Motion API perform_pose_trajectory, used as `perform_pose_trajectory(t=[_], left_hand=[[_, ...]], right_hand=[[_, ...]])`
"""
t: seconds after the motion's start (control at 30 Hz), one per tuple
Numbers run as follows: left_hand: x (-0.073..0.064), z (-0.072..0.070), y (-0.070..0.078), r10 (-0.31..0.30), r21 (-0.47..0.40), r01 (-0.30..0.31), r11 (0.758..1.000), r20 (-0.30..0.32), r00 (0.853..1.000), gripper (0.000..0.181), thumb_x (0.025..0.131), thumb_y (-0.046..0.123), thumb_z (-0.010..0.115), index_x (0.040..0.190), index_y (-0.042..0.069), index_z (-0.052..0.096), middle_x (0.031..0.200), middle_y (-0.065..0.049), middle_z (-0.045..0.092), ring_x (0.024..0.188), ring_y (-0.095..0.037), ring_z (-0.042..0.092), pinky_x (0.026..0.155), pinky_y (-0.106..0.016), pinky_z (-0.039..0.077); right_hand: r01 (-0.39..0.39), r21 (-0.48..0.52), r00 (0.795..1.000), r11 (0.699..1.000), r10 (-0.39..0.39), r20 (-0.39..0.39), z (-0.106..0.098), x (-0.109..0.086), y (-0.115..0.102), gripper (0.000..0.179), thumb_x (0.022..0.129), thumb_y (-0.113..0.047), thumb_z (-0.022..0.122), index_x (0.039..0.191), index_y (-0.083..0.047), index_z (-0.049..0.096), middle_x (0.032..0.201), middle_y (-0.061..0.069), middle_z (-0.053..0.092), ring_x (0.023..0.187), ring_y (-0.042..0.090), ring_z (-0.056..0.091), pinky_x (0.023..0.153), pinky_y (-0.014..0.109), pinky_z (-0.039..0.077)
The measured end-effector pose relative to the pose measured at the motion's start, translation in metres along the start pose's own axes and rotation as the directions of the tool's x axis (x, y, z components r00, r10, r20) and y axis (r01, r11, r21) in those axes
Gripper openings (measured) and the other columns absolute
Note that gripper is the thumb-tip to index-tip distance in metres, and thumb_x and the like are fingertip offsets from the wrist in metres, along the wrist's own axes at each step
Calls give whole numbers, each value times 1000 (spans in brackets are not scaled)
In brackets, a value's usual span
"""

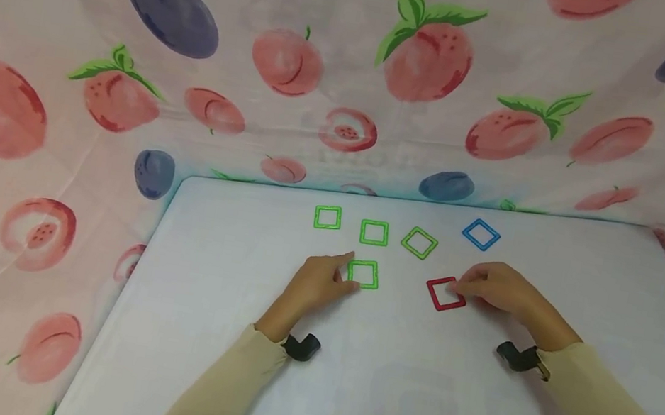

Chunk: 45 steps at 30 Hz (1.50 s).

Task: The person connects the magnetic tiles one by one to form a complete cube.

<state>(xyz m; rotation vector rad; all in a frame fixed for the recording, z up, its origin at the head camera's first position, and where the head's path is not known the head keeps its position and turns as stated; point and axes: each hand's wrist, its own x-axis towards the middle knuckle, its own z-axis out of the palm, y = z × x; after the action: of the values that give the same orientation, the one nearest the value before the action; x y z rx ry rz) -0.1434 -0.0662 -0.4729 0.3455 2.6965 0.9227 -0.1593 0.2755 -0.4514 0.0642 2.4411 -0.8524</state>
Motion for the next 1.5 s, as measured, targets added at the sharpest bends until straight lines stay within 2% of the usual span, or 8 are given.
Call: perform_pose_trajectory(t=[0.2,0.43,0.6,0.8,1.0,1.13,1.23,1.5], left_hand=[[1,1,-4,-2,-11,2,1000,-7,1000,57,90,29,79,143,16,61,68,1,57,62,-9,46,57,-24,38],[1,7,-8,-5,-5,5,1000,-29,1000,56,87,27,83,139,17,64,65,2,57,61,-9,46,56,-23,38],[0,7,-6,-7,-8,7,1000,-25,1000,55,87,26,83,138,19,64,65,2,57,61,-9,46,56,-23,37],[0,1,-5,1,-7,-1,1000,26,1000,51,87,23,83,136,21,66,68,0,57,63,-11,45,59,-24,37],[1,0,-8,27,29,-29,999,82,996,56,91,24,80,143,23,60,72,0,55,65,-12,44,61,-24,37],[1,0,-10,31,31,-33,999,58,998,60,91,30,79,146,21,57,70,1,55,63,-11,44,59,-24,36],[1,1,-10,26,41,-27,999,43,999,55,92,33,78,142,21,60,68,1,54,62,-10,43,58,-23,36],[-1,-1,-3,23,42,-25,999,36,999,50,92,29,78,139,22,64,70,-1,54,62,-12,43,58,-24,35]], right_hand=[[-3,-11,1000,1000,3,11,0,5,1,46,86,-47,79,106,-6,71,92,7,61,91,25,54,72,33,45],[5,-77,998,997,-10,-57,6,8,6,37,83,-38,84,96,-7,70,92,8,63,93,27,53,71,33,44],[-2,-64,998,998,-3,-68,7,7,5,36,84,-37,84,97,-6,72,92,9,65,92,27,53,70,32,45],[-16,-40,999,999,14,-37,4,4,5,35,85,-38,82,99,-7,75,93,7,66,91,25,55,70,31,47],[23,-21,1000,999,-24,-10,2,5,9,29,88,-34,79,101,-7,78,92,4,71,91,23,55,72,31,46],[41,-14,999,999,-41,-5,2,7,11,27,89,-31,78,100,-6,79,89,3,71,90,23,55,73,31,45],[47,-23,999,999,-47,-12,3,6,11,30,87,-35,80,99,-7,80,91,2,72,92,23,55,74,31,44],[59,-37,998,998,-60,-28,1,4,9,32,83,-39,83,95,-10,80,93,2,72,93,23,55,74,31,44]])
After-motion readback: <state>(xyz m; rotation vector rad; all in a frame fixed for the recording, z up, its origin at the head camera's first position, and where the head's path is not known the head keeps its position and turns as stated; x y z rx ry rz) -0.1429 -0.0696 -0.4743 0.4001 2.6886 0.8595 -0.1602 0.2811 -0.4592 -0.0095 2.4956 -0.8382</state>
